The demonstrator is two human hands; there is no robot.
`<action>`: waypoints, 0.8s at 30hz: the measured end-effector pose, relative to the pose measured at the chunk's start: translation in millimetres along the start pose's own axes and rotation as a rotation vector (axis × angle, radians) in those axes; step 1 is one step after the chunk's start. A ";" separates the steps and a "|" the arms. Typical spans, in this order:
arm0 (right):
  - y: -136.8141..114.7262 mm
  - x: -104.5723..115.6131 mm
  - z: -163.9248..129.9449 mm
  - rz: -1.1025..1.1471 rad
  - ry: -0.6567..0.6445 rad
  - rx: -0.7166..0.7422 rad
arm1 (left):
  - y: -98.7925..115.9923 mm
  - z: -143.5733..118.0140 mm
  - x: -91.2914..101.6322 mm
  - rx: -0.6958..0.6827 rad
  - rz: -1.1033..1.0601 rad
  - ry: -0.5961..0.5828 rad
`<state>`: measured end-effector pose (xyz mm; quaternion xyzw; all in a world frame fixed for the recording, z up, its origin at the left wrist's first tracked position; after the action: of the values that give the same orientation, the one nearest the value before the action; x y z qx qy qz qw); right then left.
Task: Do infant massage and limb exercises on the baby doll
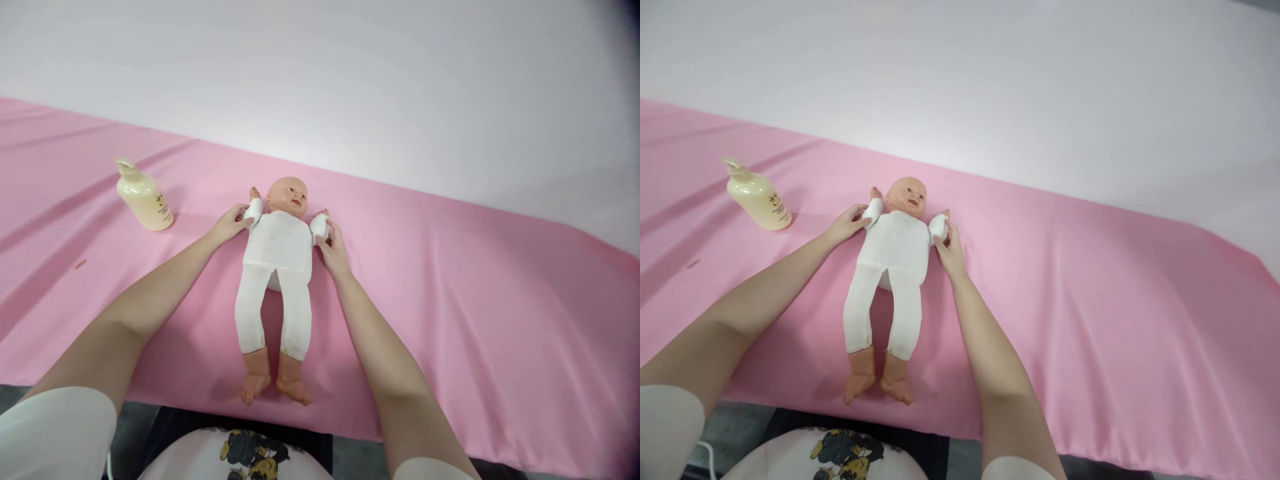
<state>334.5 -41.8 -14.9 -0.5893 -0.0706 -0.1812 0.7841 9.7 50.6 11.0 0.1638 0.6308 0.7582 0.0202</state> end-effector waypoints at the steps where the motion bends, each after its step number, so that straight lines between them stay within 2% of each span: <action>1: -1.1 0.3 -0.3 0.019 0.009 -0.005 | 0.4 0.8 -0.2 0.002 -0.081 -0.013; 5: -3.0 0.4 0.6 0.159 0.033 -0.017 | 6.8 0.7 -1.0 0.002 -0.382 -0.039; 9: -1.6 -0.6 2.2 0.296 0.033 -0.044 | 9.2 -2.1 -5.4 0.040 -0.542 -0.111; 14: -6.5 0.6 0.1 0.313 0.012 -0.083 | 5.5 -3.2 -7.1 0.015 -0.586 -0.213; 19: -12.8 5.8 -1.9 0.183 0.014 -0.082 | 2.1 -1.7 -3.8 -0.003 -0.512 -0.196; 24: -4.7 1.8 1.0 0.166 0.073 -0.115 | 3.4 -1.1 -7.0 0.022 -0.505 -0.178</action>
<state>334.5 -42.3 -9.8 -0.6302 0.0174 -0.1408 0.7633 16.6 47.2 12.6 0.0676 0.6557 0.7047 0.2625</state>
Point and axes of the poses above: each hand's wrist, its own z-axis towards the middle knuckle, its own x-axis out of the back of the hand, y = z × x, the point moved 4 cm from there along z, towards the middle knuckle, and after that the axes turned 7 degrees about -z, right-handed, at the moved point
